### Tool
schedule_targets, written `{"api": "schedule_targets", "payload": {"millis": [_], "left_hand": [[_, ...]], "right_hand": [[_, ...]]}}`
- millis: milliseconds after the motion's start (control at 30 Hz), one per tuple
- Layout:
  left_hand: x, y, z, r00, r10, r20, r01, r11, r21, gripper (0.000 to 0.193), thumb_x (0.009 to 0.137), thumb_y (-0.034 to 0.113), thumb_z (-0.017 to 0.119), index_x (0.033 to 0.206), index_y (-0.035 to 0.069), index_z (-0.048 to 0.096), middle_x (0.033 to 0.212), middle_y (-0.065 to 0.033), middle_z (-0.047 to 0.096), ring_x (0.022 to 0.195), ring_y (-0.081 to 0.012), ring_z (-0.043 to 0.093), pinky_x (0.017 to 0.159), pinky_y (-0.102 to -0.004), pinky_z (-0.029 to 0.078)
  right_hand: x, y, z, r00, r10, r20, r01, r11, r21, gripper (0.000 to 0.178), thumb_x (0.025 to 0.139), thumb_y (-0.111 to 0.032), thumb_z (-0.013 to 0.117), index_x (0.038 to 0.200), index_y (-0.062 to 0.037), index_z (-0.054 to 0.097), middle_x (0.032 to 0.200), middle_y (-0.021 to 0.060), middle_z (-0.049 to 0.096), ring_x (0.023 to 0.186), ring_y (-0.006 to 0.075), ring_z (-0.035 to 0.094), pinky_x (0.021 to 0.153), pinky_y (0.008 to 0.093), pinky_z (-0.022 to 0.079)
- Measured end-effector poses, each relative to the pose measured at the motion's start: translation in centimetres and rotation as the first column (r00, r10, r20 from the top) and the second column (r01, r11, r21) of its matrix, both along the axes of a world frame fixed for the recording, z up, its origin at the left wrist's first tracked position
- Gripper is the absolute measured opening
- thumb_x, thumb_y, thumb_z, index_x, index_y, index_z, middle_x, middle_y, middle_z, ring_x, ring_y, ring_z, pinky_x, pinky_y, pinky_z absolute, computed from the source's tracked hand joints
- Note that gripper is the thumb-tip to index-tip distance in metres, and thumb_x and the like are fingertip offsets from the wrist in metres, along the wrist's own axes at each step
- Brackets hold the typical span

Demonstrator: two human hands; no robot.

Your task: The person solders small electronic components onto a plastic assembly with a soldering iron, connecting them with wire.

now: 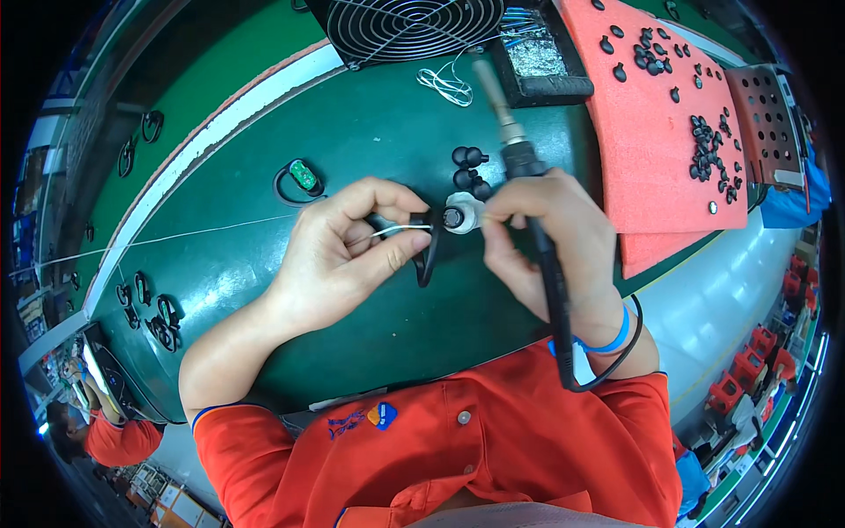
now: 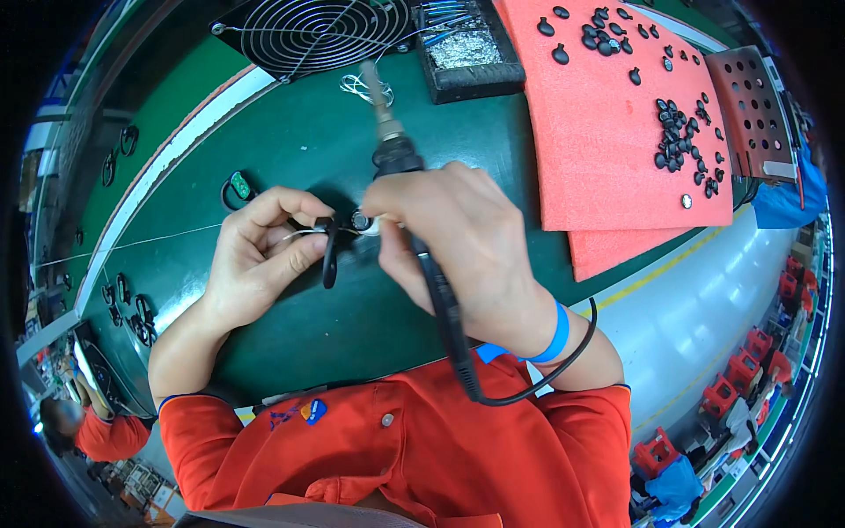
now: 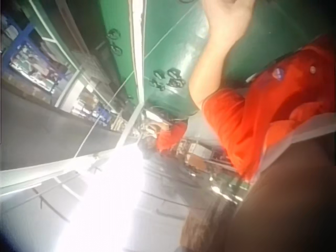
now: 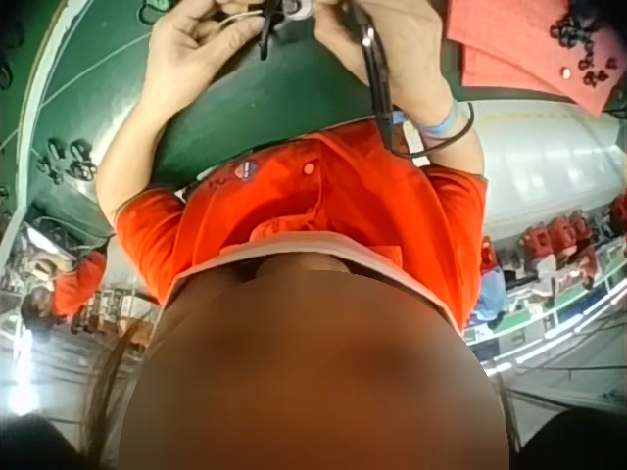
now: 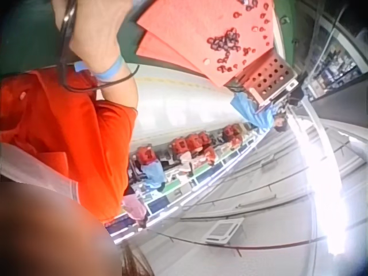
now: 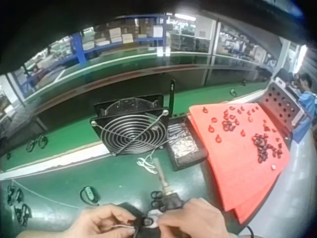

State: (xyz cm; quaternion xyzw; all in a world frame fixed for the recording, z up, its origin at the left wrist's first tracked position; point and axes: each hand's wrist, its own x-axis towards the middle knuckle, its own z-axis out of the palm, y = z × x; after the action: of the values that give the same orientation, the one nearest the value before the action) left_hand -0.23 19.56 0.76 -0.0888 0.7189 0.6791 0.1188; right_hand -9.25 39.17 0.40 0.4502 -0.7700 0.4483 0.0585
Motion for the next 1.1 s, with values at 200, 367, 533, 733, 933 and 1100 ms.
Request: {"api": "schedule_targets", "payload": {"millis": [200, 367, 533, 733, 933, 1100], "left_hand": [[0.0, 0.4, -0.7, 0.991, 0.12, -0.066, -0.123, 0.992, -0.038, 0.021, 0.079, 0.003, 0.068, 0.095, 0.0, 0.057, 0.081, -0.0018, 0.062, 0.056, 0.0035, 0.045, 0.047, -0.0152, 0.036], [0.0, 0.3, -0.5, 0.993, 0.076, -0.09, -0.092, 0.977, -0.191, 0.021, 0.077, 0.004, 0.069, 0.094, 0.0, 0.057, 0.077, -0.0025, 0.063, 0.054, 0.0024, 0.045, 0.047, -0.0165, 0.037], [0.1, 0.3, -0.8, 0.989, 0.104, -0.107, -0.124, 0.971, -0.202, 0.022, 0.076, 0.005, 0.069, 0.093, 0.0, 0.057, 0.076, -0.0026, 0.063, 0.049, 0.0016, 0.04, 0.044, -0.0166, 0.033], [0.1, 0.2, -0.5, 0.99, 0.09, -0.108, -0.112, 0.97, -0.216, 0.021, 0.076, 0.005, 0.069, 0.093, 0.001, 0.057, 0.076, -0.0023, 0.062, 0.048, 0.0015, 0.038, 0.041, -0.017, 0.029], [0.0, 0.2, -0.4, 0.99, 0.085, -0.114, -0.11, 0.965, -0.236, 0.021, 0.076, 0.006, 0.069, 0.093, 0.001, 0.057, 0.076, -0.0021, 0.062, 0.048, 0.0013, 0.038, 0.041, -0.017, 0.029], [0.1, 0.2, -0.5, 0.99, 0.085, -0.111, -0.11, 0.963, -0.247, 0.021, 0.076, 0.007, 0.069, 0.093, 0.002, 0.057, 0.076, -0.0019, 0.062, 0.049, 0.001, 0.039, 0.042, -0.0168, 0.031]], "right_hand": [[0.8, 2.3, 0.0, 0.985, 0.129, 0.111, -0.122, 0.99, -0.072, 0.022, 0.077, -0.006, 0.066, 0.096, -0.001, 0.055, 0.066, 0.0052, 0.055, 0.061, 0.0177, 0.058, 0.061, 0.0285, 0.045], [1.5, 3.5, -0.8, 0.99, 0.101, 0.1, -0.089, 0.99, -0.113, 0.045, 0.085, -0.036, 0.061, 0.107, 0.0023, 0.051, 0.061, 0.0044, 0.047, 0.051, 0.012, 0.044, 0.045, 0.0252, 0.033], [1.7, 3.5, -0.4, 0.999, 0.025, -0.02, -0.027, 0.994, -0.104, 0.038, 0.081, -0.027, 0.066, 0.1, 0.0025, 0.053, 0.06, 0.0061, 0.049, 0.048, 0.0141, 0.042, 0.043, 0.0268, 0.031], [1.8, 3.9, -0.1, 0.993, 0.121, 0.007, -0.117, 0.967, -0.226, 0.015, 0.069, -0.006, 0.067, 0.082, -0.0017, 0.061, 0.051, 0.0014, 0.045, 0.038, 0.0142, 0.039, 0.037, 0.0261, 0.029], [1.8, 3.7, 0.0, 0.989, 0.151, 0.007, -0.147, 0.972, -0.185, 0.012, 0.068, -0.005, 0.065, 0.079, -0.001, 0.061, 0.049, 0.001, 0.041, 0.037, 0.014, 0.036, 0.038, 0.0262, 0.028], [1.7, 3.4, 0.1, 0.989, 0.149, 0.009, -0.146, 0.976, -0.163, 0.012, 0.068, -0.005, 0.065, 0.079, -0.0007, 0.061, 0.048, 0.0009, 0.04, 0.037, 0.0141, 0.036, 0.038, 0.026, 0.028]]}}
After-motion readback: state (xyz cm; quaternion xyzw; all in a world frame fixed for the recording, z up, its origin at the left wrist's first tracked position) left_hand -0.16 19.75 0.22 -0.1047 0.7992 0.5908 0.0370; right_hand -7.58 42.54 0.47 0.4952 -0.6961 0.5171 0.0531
